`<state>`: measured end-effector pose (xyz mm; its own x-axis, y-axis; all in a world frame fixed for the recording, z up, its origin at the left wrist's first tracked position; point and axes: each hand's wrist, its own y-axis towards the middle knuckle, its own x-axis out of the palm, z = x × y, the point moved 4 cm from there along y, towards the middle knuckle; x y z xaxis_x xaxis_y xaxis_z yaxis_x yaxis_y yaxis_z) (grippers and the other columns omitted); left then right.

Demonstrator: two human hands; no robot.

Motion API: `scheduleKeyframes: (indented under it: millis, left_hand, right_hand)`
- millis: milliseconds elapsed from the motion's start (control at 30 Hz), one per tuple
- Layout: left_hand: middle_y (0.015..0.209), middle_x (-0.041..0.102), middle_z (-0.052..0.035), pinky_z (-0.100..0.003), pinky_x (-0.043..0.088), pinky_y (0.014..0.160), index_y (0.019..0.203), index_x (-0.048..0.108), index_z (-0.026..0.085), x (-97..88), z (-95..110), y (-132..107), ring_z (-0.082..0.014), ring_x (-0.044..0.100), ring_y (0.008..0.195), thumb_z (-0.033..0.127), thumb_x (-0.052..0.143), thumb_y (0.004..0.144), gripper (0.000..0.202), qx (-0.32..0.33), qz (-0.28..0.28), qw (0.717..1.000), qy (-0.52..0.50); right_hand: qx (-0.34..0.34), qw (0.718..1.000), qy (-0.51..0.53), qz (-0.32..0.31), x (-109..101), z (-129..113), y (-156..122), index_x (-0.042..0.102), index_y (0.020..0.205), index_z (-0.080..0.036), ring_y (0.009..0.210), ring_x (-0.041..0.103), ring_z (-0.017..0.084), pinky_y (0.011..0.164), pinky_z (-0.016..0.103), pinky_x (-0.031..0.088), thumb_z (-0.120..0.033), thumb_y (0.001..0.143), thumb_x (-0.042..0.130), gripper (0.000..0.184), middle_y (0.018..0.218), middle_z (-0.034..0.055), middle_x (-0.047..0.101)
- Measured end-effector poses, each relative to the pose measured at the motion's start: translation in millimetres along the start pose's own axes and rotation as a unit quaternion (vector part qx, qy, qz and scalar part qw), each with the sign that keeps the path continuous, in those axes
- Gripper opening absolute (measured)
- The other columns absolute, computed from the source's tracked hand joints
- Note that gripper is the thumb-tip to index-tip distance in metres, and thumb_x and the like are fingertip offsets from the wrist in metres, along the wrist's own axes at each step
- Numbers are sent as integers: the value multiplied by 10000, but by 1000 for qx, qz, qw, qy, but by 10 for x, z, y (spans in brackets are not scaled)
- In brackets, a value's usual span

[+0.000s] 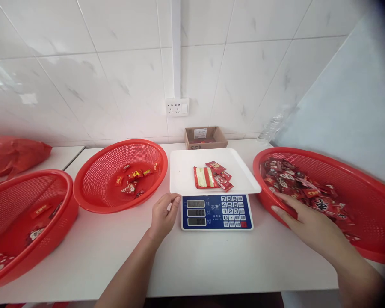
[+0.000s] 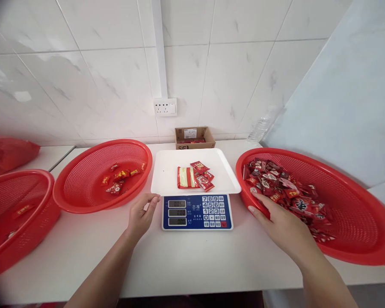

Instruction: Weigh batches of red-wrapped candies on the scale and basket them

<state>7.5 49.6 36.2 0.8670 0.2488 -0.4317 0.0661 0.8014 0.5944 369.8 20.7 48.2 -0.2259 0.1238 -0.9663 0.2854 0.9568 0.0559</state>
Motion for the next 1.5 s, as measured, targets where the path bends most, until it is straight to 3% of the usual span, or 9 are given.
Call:
scheduleKeyframes:
  millis: [200, 433, 667, 833, 1033, 1167, 1300, 1400, 1500]
  left_hand:
    - [760, 676, -27, -220, 492, 654, 845, 626, 179, 2, -4, 2, -126, 638, 719, 221, 484, 877, 151, 0, 1, 1000, 9]
    - [760, 687, -27, -221, 502, 659, 844, 631, 183, -36, -21, 2, -137, 652, 721, 270, 497, 869, 161, -2, 13, 999, 34]
    - [735, 708, -27, -224, 509, 609, 817, 645, 198, -62, -29, 35, -163, 671, 694, 384, 499, 846, 238, -3, 26, 998, 60]
    - [743, 716, -26, -199, 492, 543, 820, 652, 205, -60, -48, 33, -167, 679, 707, 420, 494, 842, 268, -2, 24, 996, 81]
    - [752, 721, -31, -201, 503, 543, 828, 660, 208, -37, -96, 25, -175, 684, 719, 465, 492, 834, 308, -19, 15, 997, 73]
    - [736, 719, -30, -199, 497, 511, 799, 657, 205, -47, -53, 46, -174, 685, 698, 464, 495, 831, 307, -19, 17, 997, 70]
    - [724, 712, -31, -211, 515, 552, 798, 649, 198, -53, -3, 57, -165, 679, 673, 414, 499, 842, 267, -7, 19, 998, 54]
    - [716, 703, -35, -221, 526, 592, 796, 644, 192, -47, 14, 53, -157, 669, 665, 371, 499, 854, 237, 1, 21, 999, 39]
    - [711, 692, -35, -221, 525, 609, 806, 641, 188, -37, 25, 44, -149, 661, 666, 334, 496, 862, 213, 9, 20, 999, 32]
  right_hand:
    - [21, 999, 6, -38, 37, -17, -12, 450, 1342, -290, 1019, 605, 321, 765, 419, 503, -583, 827, 372, 598, 1199, 71, 616]
    - [-32, 991, 120, -43, -201, 47, 65, 621, 1140, -265, 1119, 556, 259, 889, 382, 467, -504, 832, 401, 447, 1207, 31, 614]
    - [1, 997, 11, -78, -507, 503, 403, 642, 748, -237, 781, 630, 222, 699, 320, 467, -336, 816, 399, 271, 802, 11, 686]
    - [-15, 989, -31, -142, -356, 661, 559, 645, 937, -236, 881, 617, 199, 755, 286, 446, -247, 810, 432, 248, 960, 12, 676]
    - [10, 978, -127, -165, -139, 555, 650, 475, 1302, -210, 1069, 562, 299, 805, 381, 449, -322, 818, 505, 497, 1369, 149, 438]
    - [3, 972, -151, -179, -122, 456, 597, 616, 1072, -212, 981, 602, 296, 775, 377, 449, -307, 786, 558, 307, 1215, 132, 562]
    - [20, 969, -174, -175, -250, 409, 530, 628, 946, -190, 927, 618, 316, 711, 390, 447, -261, 835, 446, 225, 1006, 129, 658]
    - [44, 976, -177, -119, -430, 300, 504, 598, 1014, -183, 935, 613, 325, 651, 384, 442, -268, 875, 350, 297, 1050, 146, 648]
    - [7, 994, -105, -36, -571, -30, 454, 584, 995, -221, 894, 623, 281, 605, 329, 432, -358, 892, 336, 302, 1005, 100, 666]
